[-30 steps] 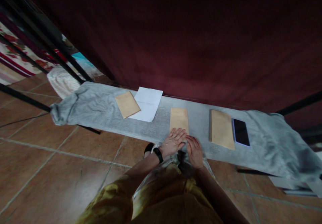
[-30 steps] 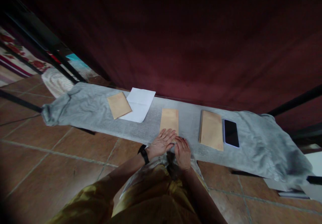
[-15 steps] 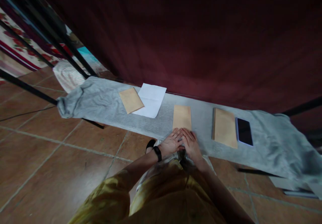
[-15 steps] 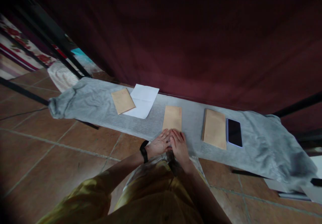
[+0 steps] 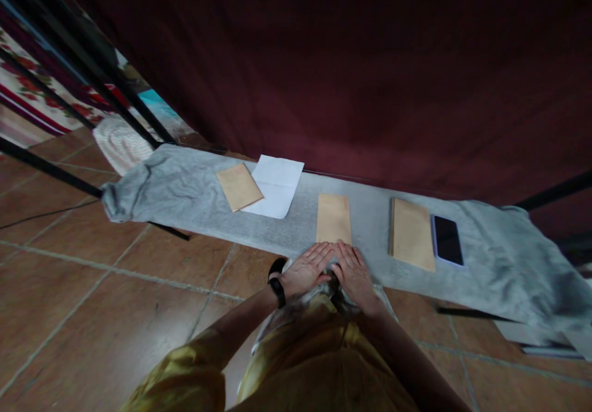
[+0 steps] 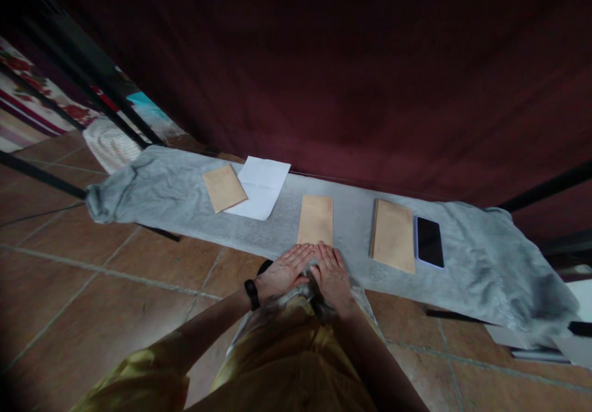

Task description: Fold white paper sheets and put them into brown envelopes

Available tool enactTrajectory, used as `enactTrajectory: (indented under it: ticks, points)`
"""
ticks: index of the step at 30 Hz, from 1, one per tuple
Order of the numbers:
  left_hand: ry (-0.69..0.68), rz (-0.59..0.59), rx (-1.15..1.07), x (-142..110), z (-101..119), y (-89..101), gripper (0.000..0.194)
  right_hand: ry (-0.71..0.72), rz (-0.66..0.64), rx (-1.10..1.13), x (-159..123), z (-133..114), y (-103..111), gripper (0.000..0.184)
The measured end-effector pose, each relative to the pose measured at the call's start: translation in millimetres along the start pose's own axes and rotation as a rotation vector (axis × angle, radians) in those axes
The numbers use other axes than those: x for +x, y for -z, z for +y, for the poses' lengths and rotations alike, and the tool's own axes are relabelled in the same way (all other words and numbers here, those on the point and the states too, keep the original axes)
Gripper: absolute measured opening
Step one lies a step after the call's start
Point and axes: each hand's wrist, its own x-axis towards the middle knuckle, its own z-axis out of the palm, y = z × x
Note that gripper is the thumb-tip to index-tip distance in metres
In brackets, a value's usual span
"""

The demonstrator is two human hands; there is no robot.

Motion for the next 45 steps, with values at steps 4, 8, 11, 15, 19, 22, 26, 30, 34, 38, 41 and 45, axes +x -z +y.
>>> enactTrajectory:
  ticks: [4, 8, 11, 15, 19, 22, 26, 30, 34, 38, 41, 45]
  points:
    - [0.018, 0.001, 0.055, -9, -5, -0.2, 0.073, -0.011, 0.001, -0.067, -14, 9, 3, 0.056]
    - [0.033, 0.010, 0.106, -17, -8, 2.0, 0.075, -0.029, 0.000, -0.093, -24, 16, 5, 0.056]
    - [0.062, 0.006, 0.126, -18, -5, 5.4, 0.072, -0.040, 0.013, -0.088, -28, 17, 3, 0.056]
    - [0.126, 0.005, 0.139, -6, 4, 6.7, 0.070, -0.056, 0.024, -0.087, -30, 17, 0, 0.056]
    - [0.192, 0.007, 0.135, 24, 8, -1.2, 0.069, -0.063, 0.021, -0.071, -28, 16, -1, 0.055]
    - [0.218, 0.006, 0.136, 55, 4, -10.8, 0.067, -0.083, 0.022, -0.065, -27, 13, -2, 0.053]
    - [0.289, -0.025, 0.130, 95, -8, -18.5, 0.066, -0.120, 0.045, -0.063, -25, 10, -4, 0.052]
    - [0.361, -0.078, 0.101, 128, -24, -16.7, 0.069, -0.130, 0.073, -0.048, -22, 9, -4, 0.049]
    - [0.437, -0.099, 0.075, 152, -39, -12.3, 0.069, -0.127, 0.112, -0.021, -21, 6, 0, 0.050]
    - [0.511, -0.101, 0.048, 171, -49, -10.9, 0.066, -0.123, 0.155, -0.002, -21, 5, -1, 0.050]
    - [0.557, -0.098, 0.027, 183, -54, -10.6, 0.067, -0.109, 0.178, -0.007, -20, 5, -4, 0.052]
    - [0.584, -0.080, 0.000, 192, -59, -10.7, 0.067, -0.117, 0.182, -0.023, -20, 6, -7, 0.053]
